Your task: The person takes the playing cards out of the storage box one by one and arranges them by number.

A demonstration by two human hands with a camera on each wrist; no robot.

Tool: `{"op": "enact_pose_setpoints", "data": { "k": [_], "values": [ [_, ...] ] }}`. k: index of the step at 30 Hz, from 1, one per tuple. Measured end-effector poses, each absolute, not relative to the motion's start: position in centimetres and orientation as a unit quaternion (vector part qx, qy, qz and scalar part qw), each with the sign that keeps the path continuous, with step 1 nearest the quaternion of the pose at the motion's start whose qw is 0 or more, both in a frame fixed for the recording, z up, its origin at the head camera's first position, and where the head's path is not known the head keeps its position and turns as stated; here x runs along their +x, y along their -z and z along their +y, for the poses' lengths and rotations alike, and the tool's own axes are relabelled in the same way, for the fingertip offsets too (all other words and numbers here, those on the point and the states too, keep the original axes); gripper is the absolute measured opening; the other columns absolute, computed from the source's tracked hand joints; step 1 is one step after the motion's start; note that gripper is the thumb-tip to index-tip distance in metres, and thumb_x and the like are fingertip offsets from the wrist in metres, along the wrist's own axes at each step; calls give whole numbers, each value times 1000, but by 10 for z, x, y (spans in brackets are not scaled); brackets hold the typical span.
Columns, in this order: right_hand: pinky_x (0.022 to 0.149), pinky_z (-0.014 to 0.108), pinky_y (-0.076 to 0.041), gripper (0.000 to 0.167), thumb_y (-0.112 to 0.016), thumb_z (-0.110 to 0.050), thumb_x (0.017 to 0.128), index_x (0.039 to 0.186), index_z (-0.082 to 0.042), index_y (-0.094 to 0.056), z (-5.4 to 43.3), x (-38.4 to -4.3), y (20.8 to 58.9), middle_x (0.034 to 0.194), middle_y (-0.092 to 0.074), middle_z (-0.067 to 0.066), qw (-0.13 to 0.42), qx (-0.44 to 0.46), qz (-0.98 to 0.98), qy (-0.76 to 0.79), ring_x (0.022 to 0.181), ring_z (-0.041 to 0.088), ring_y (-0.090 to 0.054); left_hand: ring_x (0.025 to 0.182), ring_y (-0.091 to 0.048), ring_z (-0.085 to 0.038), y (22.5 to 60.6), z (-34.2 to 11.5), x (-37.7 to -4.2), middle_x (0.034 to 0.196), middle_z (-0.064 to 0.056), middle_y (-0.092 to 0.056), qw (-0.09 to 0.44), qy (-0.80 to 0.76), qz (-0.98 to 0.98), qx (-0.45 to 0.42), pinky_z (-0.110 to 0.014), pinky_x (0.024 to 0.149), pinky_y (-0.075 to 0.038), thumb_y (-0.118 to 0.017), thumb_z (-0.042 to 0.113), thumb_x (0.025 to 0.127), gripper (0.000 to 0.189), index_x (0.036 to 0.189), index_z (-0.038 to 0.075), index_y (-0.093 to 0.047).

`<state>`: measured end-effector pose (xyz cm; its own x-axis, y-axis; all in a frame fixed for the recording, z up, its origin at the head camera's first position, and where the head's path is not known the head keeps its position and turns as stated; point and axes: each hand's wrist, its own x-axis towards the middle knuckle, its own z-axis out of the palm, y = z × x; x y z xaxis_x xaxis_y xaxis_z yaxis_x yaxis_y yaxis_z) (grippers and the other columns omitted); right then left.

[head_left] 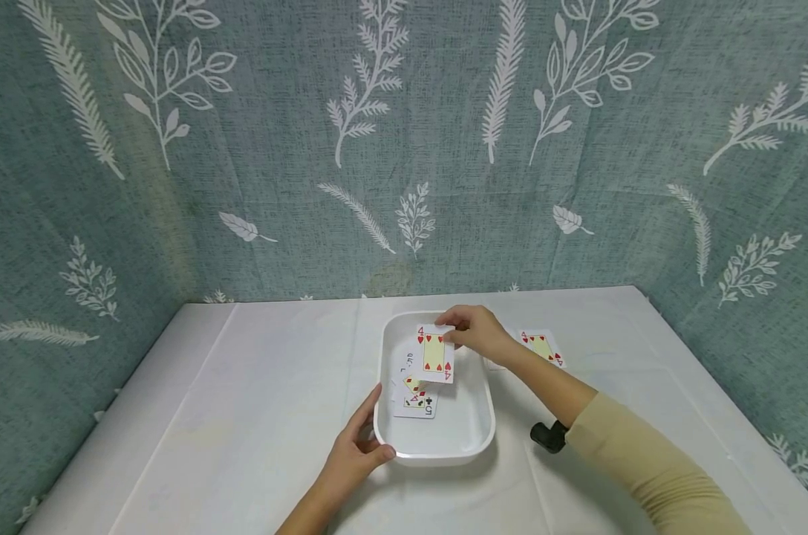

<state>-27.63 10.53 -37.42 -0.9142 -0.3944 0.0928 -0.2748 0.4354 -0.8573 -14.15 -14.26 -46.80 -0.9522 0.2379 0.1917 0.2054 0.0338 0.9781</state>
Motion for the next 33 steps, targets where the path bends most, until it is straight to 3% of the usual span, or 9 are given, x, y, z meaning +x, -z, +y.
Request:
{"op": "enact_pose_setpoints", "data": {
  "k": [8,23,33],
  "values": [
    [73,37,-56,25,-64,-4,89,114,-1,-64,131,-277,363,109,-65,15,50,-177,854,487,80,16,-60,102,-58,-28,467,-143,-140,130,-27,-48,8,-673,723,154,-23,79,-55,-75,38,75,91,149,13,-29],
    [67,26,-52,28,-64,-8,90,116,0,-62,176,-279,354,107,-63,16,64,-156,859,483,81,19,-58,109,-55,-28,466,-143,-140,131,-24,-49,8,-673,725,143,-21,81,-54,-76,35,74,90,149,15,-30],
    [71,27,-53,29,-64,-7,89,117,2,-61,198,-277,350,111,-62,17,74,-147,864,477,81,18,-57,105,-57,-26,468,-142,-141,129,-22,-51,10,-670,730,133,-21,79,-54,-76,31,74,89,149,17,-31]
  ]
}}
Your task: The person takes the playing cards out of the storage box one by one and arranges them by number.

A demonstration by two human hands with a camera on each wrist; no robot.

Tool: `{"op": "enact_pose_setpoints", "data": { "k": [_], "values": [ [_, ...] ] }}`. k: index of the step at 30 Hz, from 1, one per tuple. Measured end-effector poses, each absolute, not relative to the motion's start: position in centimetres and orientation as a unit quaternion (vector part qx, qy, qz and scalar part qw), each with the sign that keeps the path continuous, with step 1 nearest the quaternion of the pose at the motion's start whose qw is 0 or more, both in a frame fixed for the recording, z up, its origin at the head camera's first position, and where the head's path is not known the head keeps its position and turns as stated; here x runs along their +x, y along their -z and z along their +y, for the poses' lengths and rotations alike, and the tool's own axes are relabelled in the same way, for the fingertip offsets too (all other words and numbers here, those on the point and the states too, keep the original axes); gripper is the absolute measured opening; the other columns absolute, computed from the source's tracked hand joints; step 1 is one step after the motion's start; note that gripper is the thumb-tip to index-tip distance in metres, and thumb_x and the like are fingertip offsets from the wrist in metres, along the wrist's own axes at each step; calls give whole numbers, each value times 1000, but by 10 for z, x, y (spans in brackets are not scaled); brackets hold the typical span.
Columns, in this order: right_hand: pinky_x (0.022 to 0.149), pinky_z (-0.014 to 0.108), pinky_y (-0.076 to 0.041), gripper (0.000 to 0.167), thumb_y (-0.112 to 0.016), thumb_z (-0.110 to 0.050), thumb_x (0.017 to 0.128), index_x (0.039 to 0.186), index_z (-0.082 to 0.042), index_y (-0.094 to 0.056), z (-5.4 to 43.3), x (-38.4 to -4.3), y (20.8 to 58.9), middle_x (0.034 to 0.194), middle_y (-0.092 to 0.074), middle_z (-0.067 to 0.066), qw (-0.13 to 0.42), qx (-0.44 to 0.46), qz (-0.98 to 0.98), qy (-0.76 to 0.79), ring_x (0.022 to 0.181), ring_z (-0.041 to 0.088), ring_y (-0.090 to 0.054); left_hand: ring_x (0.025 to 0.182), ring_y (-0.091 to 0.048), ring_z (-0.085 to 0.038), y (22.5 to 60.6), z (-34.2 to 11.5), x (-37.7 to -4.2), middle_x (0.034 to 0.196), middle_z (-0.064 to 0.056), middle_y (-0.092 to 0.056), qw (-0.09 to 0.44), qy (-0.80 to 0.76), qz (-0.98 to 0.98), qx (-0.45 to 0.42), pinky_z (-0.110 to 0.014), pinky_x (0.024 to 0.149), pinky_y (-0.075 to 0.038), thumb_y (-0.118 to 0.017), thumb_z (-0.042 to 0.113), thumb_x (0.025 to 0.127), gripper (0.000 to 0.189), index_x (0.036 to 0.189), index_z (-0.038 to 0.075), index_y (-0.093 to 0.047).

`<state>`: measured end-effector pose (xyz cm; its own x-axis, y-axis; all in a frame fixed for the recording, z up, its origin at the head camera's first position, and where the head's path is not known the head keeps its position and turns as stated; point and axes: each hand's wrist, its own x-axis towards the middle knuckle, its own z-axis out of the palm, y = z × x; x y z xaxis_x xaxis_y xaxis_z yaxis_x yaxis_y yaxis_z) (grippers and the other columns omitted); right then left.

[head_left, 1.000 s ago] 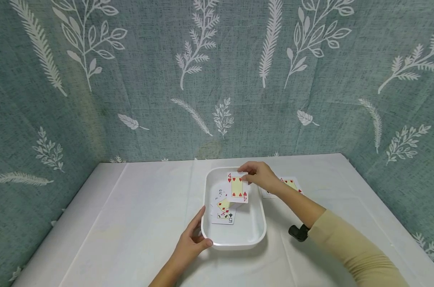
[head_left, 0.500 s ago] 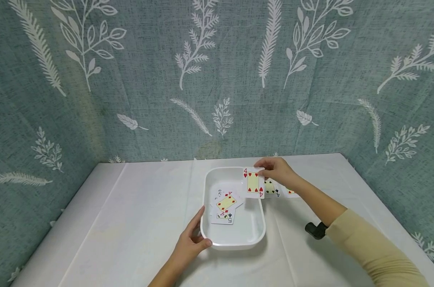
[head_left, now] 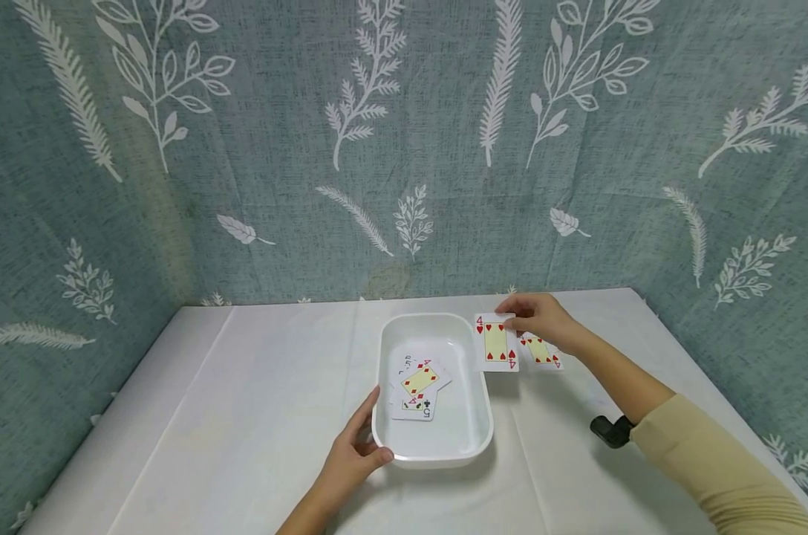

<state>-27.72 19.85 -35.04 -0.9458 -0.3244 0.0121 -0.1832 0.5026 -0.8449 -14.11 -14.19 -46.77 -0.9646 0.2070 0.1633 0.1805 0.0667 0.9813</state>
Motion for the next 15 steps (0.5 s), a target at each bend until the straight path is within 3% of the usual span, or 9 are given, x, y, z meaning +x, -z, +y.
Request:
{"op": "enact_pose_setpoints", "data": {
  "k": [6,15],
  "values": [
    [77,37,-55,32,-65,-9,89,118,3,-60,213,-275,346,113,-62,19,75,-142,870,466,82,17,-58,104,-57,-26,468,-141,-141,127,-22,-51,15,-671,730,132,-21,81,-54,-77,28,75,89,149,15,-30],
    [70,27,-54,30,-63,-9,90,118,3,-60,235,-276,345,114,-61,20,70,-140,889,431,85,18,-58,94,-61,-21,469,-142,-142,126,-23,-51,22,-665,735,132,-22,78,-55,-76,29,76,89,149,15,-29]
  ]
}}
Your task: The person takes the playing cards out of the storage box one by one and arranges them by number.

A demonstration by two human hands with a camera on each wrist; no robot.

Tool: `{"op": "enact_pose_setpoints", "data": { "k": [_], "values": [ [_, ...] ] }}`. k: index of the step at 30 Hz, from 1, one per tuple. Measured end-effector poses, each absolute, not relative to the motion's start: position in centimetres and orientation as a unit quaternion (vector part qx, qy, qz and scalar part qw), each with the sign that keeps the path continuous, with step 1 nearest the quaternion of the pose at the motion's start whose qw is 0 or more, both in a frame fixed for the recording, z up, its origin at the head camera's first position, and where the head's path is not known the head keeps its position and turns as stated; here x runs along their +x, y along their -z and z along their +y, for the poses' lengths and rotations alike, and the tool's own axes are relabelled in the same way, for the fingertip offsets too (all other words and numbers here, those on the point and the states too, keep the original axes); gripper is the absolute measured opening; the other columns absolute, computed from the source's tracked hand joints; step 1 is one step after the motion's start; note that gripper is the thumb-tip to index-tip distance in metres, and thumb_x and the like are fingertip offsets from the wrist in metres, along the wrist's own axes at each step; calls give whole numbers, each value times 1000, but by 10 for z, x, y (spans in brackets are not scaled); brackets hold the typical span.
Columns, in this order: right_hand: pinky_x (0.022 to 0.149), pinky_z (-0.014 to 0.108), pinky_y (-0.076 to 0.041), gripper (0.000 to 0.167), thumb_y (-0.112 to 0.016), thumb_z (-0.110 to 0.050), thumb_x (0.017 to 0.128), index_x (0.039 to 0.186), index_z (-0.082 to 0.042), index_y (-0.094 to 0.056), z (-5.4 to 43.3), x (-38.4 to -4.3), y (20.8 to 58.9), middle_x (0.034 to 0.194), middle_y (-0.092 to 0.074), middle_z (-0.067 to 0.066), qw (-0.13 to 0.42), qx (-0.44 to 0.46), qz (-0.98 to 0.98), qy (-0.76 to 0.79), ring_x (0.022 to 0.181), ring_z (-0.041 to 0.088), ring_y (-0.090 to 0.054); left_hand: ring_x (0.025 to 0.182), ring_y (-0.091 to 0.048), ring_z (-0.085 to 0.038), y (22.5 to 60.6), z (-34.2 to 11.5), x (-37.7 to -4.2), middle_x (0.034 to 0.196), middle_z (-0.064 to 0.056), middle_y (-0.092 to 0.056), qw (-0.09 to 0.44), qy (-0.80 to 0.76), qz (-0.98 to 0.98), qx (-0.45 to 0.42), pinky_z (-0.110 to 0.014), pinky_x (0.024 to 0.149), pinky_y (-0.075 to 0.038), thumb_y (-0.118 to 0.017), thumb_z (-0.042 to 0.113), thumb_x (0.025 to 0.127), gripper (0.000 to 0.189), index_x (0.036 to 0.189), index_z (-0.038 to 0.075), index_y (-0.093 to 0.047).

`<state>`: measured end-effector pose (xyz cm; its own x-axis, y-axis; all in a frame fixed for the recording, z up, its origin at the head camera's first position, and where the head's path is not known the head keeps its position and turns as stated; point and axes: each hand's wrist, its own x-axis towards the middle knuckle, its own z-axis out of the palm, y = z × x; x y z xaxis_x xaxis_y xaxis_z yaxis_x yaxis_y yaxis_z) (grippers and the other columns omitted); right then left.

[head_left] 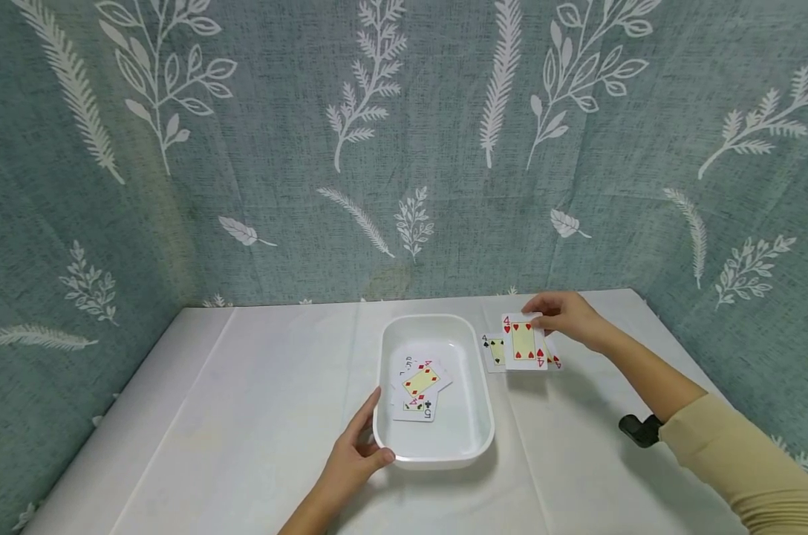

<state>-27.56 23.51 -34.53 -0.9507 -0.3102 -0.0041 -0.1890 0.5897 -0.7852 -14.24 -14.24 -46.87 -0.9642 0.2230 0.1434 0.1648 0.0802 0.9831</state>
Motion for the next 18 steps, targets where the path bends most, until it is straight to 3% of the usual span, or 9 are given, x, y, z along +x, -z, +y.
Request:
{"op": "enact_pose_setpoints", "data": {
  "k": [7,18],
  "values": [
    [73,31,-56,30,-61,-5,90,118,5,-59,248,-278,347,115,-59,22,72,-110,902,410,91,22,-58,96,-61,-23,470,-141,-144,126,-22,-51,26,-669,732,121,-22,79,-55,-77,28,76,89,150,18,-29],
    [74,34,-56,26,-59,0,89,115,7,-59,268,-280,349,108,-61,20,96,-64,915,386,89,22,-58,96,-60,-22,468,-143,-142,125,-22,-52,22,-667,734,129,-22,78,-55,-76,30,76,88,149,16,-30]
  ]
}}
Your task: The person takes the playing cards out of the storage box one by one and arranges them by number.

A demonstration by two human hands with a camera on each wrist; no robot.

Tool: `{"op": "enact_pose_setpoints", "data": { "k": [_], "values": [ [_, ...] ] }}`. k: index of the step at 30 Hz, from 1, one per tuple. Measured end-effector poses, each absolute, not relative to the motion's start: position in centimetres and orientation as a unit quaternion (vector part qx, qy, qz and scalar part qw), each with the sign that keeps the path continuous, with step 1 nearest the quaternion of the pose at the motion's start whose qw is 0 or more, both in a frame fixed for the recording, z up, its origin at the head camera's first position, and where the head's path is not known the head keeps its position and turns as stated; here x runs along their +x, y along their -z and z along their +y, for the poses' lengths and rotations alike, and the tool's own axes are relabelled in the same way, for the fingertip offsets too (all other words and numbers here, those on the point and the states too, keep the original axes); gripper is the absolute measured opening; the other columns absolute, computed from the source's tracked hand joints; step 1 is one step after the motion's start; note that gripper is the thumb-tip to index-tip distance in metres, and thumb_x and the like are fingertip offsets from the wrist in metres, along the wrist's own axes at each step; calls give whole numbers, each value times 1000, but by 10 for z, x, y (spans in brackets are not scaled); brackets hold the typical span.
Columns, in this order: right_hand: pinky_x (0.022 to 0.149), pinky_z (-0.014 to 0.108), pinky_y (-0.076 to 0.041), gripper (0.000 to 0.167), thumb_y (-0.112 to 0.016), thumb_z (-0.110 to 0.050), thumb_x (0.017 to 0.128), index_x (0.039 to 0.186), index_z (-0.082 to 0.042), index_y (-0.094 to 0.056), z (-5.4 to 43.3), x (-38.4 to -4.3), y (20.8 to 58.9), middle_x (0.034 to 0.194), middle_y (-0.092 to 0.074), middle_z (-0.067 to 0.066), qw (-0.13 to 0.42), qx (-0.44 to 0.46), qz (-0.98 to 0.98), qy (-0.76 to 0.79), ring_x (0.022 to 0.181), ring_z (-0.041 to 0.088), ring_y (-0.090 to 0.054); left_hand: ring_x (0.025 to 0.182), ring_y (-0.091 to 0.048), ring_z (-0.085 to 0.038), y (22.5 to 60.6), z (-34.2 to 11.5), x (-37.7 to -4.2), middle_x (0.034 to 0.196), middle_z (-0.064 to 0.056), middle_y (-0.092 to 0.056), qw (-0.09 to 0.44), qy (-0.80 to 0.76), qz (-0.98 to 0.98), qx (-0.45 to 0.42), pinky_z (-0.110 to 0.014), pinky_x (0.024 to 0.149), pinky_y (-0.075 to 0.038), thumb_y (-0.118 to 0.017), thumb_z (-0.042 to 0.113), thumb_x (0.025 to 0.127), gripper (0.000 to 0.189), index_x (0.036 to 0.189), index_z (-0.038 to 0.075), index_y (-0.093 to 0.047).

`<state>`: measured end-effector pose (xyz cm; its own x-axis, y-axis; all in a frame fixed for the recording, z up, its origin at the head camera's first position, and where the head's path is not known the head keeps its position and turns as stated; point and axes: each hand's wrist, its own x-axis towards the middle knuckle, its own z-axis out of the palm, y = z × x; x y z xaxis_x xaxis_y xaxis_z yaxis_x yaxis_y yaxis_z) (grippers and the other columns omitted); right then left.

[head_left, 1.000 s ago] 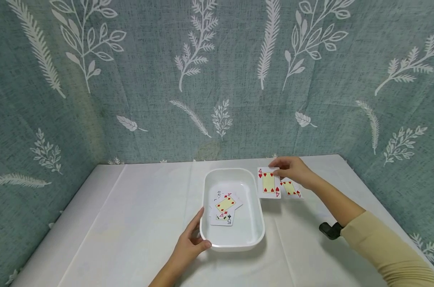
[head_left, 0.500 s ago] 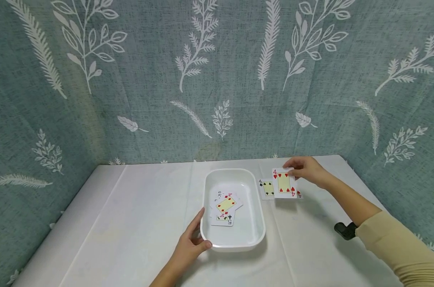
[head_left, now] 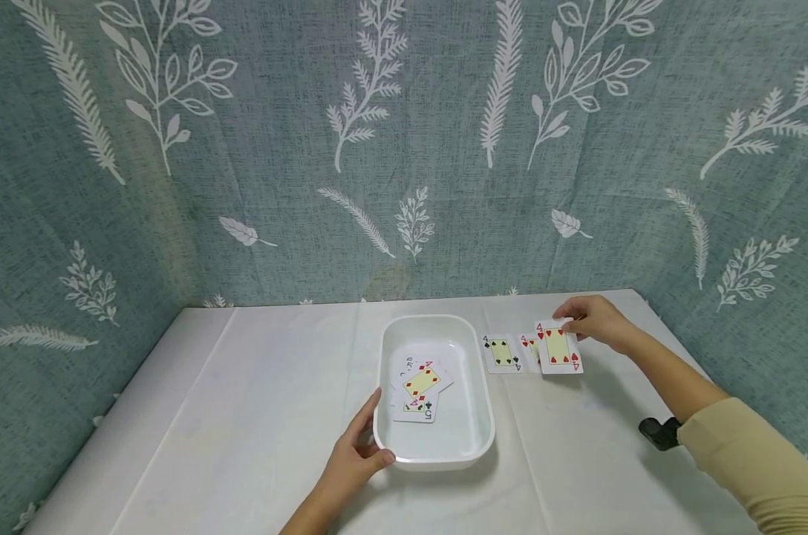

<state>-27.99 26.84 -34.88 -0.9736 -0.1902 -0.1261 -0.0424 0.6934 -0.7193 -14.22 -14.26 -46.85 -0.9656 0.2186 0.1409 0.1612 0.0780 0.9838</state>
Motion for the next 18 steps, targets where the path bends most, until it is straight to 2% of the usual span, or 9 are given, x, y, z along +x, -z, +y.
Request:
{"op": "enact_pose_setpoints", "data": {
  "k": [9,18],
  "values": [
    [72,32,-56,28,-59,-2,91,116,9,-57,292,-287,353,112,-58,24,95,-42,921,375,94,27,-57,99,-58,-23,468,-143,-142,124,-22,-51,15,-672,727,143,-23,79,-55,-75,34,75,90,149,14,-29],
    [73,34,-54,25,-56,2,90,113,10,-57,306,-294,362,108,-57,23,95,-27,927,362,90,26,-53,99,-59,-22,470,-143,-143,126,-22,-51,18,-667,732,137,-22,79,-55,-75,35,75,89,149,16,-29]
  ]
}}
